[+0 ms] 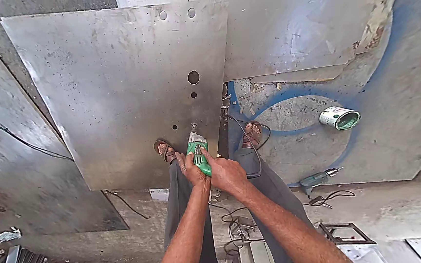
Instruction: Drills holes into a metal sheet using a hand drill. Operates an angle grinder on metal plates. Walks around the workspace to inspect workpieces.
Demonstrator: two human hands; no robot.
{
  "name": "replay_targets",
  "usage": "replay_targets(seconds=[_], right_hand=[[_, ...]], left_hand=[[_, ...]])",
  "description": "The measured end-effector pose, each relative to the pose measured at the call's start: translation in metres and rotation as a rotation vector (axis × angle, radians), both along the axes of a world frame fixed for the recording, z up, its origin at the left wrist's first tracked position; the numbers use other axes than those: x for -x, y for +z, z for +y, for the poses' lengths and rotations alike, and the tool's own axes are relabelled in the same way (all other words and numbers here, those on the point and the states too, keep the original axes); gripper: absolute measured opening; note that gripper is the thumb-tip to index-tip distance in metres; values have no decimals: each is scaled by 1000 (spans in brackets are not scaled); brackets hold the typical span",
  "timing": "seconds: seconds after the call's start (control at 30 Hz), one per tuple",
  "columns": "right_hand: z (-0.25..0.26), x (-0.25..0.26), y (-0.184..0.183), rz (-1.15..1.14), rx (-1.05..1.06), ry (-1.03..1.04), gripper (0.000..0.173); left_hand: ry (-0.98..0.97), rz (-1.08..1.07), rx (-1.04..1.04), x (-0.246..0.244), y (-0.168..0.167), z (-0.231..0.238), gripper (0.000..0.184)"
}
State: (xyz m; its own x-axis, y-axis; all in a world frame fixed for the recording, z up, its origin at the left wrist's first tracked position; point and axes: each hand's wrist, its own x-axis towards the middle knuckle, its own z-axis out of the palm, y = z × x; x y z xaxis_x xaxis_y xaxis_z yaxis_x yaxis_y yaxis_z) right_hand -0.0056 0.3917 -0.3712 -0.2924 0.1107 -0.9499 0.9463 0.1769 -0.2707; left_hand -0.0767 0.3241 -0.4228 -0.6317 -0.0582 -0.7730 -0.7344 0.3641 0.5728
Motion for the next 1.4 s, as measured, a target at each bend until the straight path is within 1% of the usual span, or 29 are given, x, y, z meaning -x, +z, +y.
replay_targets(seconds=[0.17, 0.67, 0.8, 1.27, 1.4], right_hand=[[1, -4, -2, -3, -1, -30, 105], [3, 1, -1, 17, -13, 16, 100], [5, 0, -1, 23, -16, 23, 102], [3, -1, -1, 43, -17, 65, 103], [0, 0, -1, 54, -21, 67, 101]], left_hand=[[-33, 24, 16, -1, 1, 5, 72], [24, -8, -22, 1, -2, 3, 72], [23, -3, -20, -1, -2, 4, 73], [76, -13, 5, -6, -6, -9, 67], [73, -22, -2, -5, -6, -12, 68]])
